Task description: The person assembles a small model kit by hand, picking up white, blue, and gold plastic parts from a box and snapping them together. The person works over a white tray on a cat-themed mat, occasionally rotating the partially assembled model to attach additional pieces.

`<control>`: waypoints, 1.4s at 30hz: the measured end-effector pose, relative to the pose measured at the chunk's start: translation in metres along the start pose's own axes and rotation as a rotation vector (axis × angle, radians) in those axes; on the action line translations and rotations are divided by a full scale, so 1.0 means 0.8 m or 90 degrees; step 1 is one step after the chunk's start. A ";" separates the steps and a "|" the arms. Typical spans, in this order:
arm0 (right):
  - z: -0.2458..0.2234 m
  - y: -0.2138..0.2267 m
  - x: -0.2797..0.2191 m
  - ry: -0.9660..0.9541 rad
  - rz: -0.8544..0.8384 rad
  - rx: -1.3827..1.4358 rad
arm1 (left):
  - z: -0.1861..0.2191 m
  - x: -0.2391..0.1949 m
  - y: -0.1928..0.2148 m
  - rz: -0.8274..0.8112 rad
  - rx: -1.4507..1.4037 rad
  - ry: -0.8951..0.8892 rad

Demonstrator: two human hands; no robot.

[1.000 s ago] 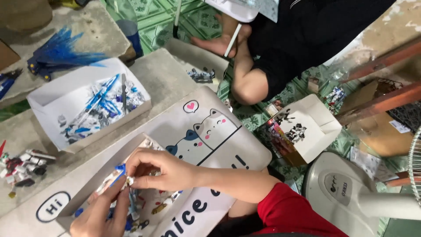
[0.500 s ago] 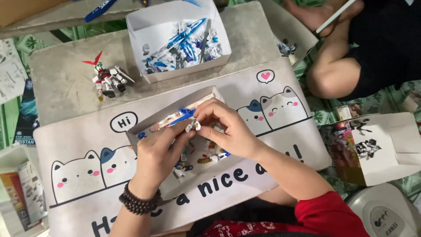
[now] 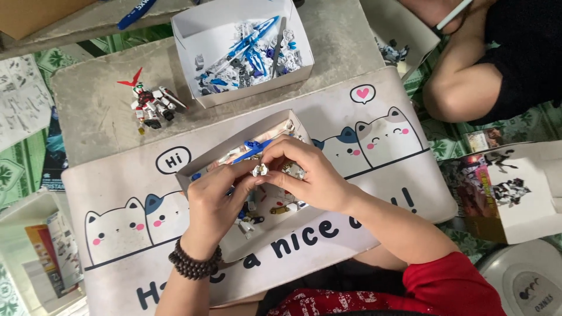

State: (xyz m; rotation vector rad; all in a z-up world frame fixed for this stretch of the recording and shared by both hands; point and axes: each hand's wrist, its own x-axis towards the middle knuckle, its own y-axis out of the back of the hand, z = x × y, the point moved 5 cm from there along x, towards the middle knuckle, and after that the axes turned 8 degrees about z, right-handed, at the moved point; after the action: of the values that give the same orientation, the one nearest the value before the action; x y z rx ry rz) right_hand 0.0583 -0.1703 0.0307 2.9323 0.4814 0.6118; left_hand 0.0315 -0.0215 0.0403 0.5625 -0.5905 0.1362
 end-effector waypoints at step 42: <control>-0.016 -0.002 0.003 0.034 0.009 0.059 | 0.025 0.005 0.007 0.062 -0.125 -0.060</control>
State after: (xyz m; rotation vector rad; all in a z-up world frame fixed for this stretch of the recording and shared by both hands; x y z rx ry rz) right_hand 0.0545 -0.1679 0.0432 3.0157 0.5095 0.6901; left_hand 0.0238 -0.0277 0.0586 0.3518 -0.7147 0.1425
